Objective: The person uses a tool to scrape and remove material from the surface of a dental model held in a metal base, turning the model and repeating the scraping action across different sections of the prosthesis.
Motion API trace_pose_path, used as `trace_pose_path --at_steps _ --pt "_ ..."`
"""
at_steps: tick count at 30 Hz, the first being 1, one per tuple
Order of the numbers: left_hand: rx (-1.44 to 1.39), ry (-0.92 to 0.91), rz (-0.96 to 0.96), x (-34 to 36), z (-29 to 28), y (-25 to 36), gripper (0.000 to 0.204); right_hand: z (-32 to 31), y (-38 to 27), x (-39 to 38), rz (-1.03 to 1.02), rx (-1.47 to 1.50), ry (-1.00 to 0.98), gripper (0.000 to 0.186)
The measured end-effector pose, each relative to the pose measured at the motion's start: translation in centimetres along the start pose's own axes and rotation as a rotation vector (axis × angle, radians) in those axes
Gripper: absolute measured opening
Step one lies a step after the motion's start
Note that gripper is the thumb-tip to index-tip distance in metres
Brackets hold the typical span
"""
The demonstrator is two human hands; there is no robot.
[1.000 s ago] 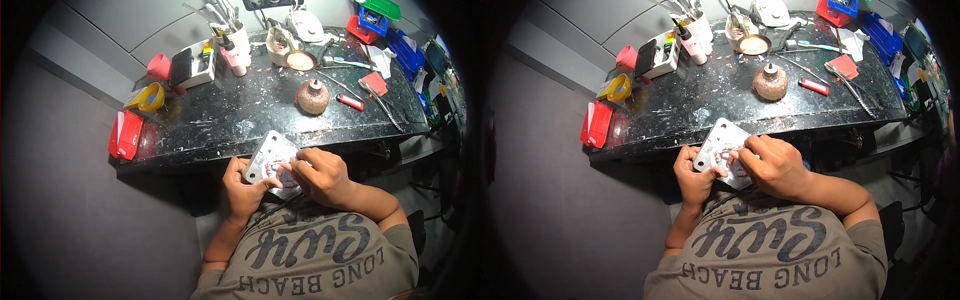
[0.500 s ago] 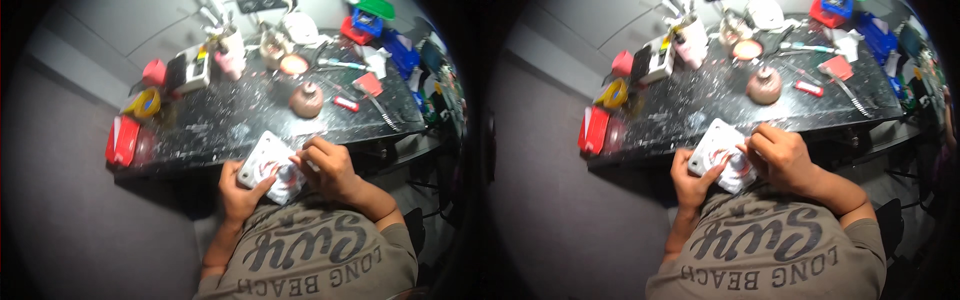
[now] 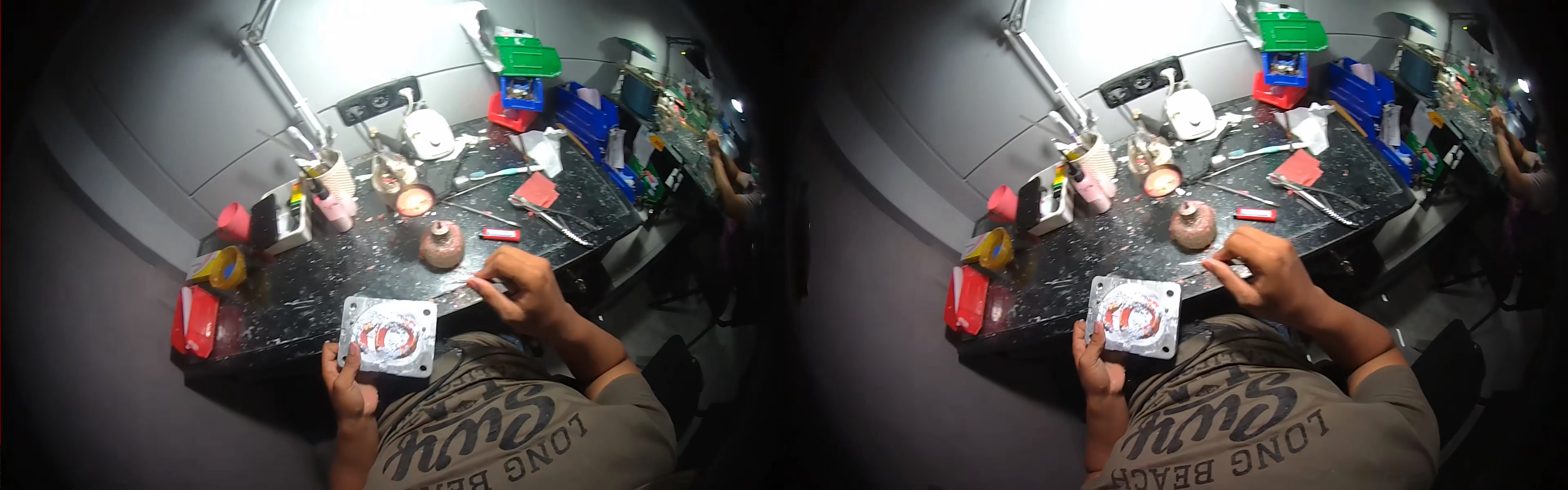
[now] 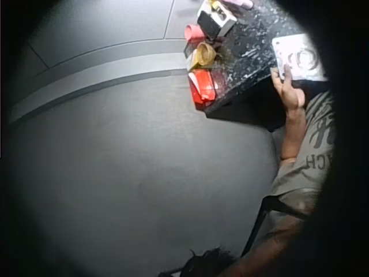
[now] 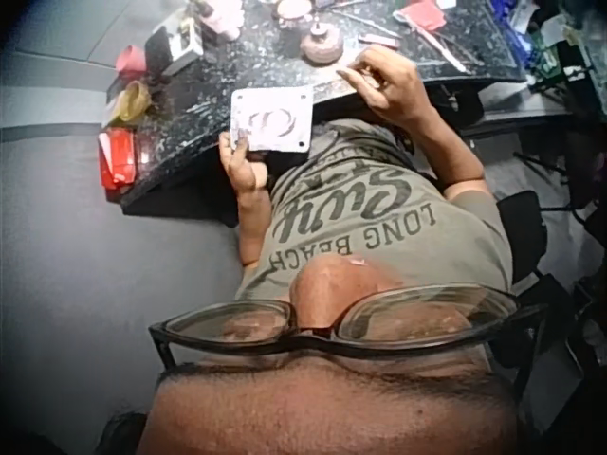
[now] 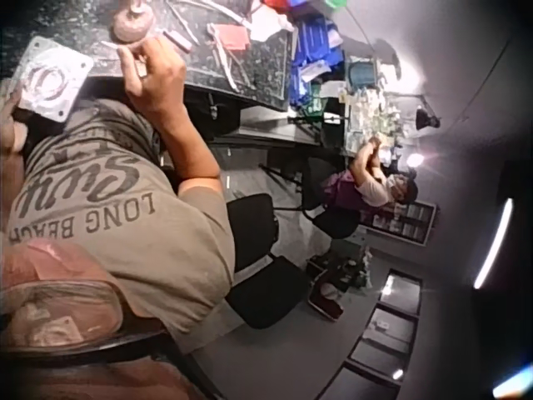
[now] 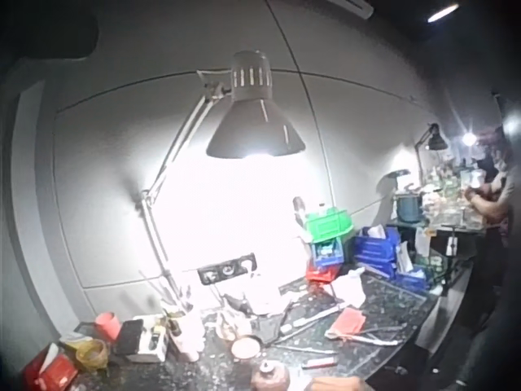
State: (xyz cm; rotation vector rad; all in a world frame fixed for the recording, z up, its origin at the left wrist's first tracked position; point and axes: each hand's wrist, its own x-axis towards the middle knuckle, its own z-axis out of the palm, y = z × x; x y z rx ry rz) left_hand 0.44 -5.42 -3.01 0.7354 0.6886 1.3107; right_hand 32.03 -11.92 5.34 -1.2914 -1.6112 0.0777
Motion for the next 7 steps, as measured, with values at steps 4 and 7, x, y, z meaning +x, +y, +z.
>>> trace_pose_path --at_steps 4,7 --pt "-0.110 -0.028 0.067 0.3 0.7 1.0 0.014 -0.3 -0.7 -0.5 0.244 0.319 -0.309 0.047" --pt "-0.180 -0.071 0.131 0.8 0.4 0.9 0.037 1.8 -1.0 -1.1 0.180 0.369 -0.413 0.055"
